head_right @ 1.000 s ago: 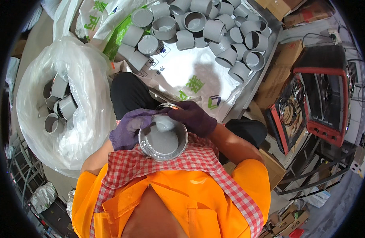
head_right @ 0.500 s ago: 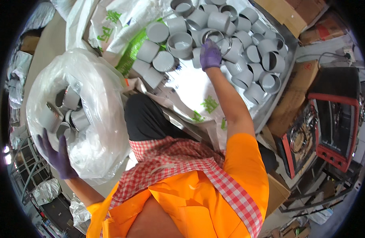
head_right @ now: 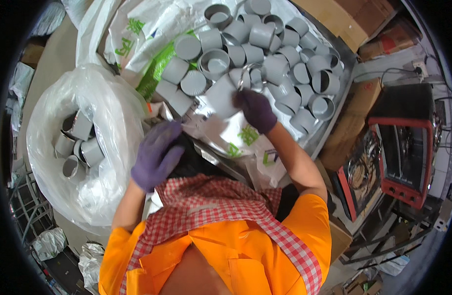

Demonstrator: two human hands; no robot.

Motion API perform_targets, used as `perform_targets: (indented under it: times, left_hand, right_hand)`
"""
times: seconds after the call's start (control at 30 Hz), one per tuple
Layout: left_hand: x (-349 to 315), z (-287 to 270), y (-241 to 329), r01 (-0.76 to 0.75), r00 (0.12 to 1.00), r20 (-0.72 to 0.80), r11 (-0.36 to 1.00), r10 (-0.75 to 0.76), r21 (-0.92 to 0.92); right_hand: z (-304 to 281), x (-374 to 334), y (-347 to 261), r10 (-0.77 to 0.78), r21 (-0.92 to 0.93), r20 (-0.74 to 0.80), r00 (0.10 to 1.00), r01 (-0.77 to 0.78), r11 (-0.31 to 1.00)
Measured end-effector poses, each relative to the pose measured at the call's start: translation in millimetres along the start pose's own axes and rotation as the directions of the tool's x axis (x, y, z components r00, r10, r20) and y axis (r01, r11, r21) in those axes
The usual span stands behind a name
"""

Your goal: The person places circular coils onto a gray plastic component, then positions the assembled unit into a small oven. The person then repeats the process, taking coils from a nearby box and mounting them onto additional plastic components one at a time.

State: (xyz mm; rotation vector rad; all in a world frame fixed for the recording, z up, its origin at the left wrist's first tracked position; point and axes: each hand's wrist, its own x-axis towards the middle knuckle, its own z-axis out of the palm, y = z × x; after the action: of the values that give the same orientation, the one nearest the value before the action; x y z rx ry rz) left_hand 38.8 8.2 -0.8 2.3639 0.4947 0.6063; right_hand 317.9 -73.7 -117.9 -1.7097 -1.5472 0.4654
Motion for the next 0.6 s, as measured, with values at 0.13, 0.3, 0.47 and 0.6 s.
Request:
perform_targets:
  times: [0.13, 0.3, 0.47, 0.6]
  left_hand:
    - [31, 30, 11, -0.236, 0.970, -0.057, 0.972, 0.236, 0.011]
    - [-4, 36, 23, 0.185, 0.949, 0.289, 0.962, -0.123, -0.199]
    - [-21, 25, 24, -0.133, 0.985, -0.102, 0.988, 0.141, 0.084]
    - [-68, 14, 13, 0.094, 0.968, 0.247, 0.851, 0.043, -0.517]
  right_hand:
    - [-18, -68, -93, -0.051, 0.363, 0.263, 0.964, -0.049, 0.931]
    - [-18, -98, -143, 0.000, 0.498, 0.456, 0.890, -0.256, 0.828]
    - [1, -117, -157, 0.226, 0.585, 0.556, 0.800, -0.570, 0.577]
    - [-1, -135, -166, 0.296, 0.509, 0.547, 0.783, -0.592, 0.624]
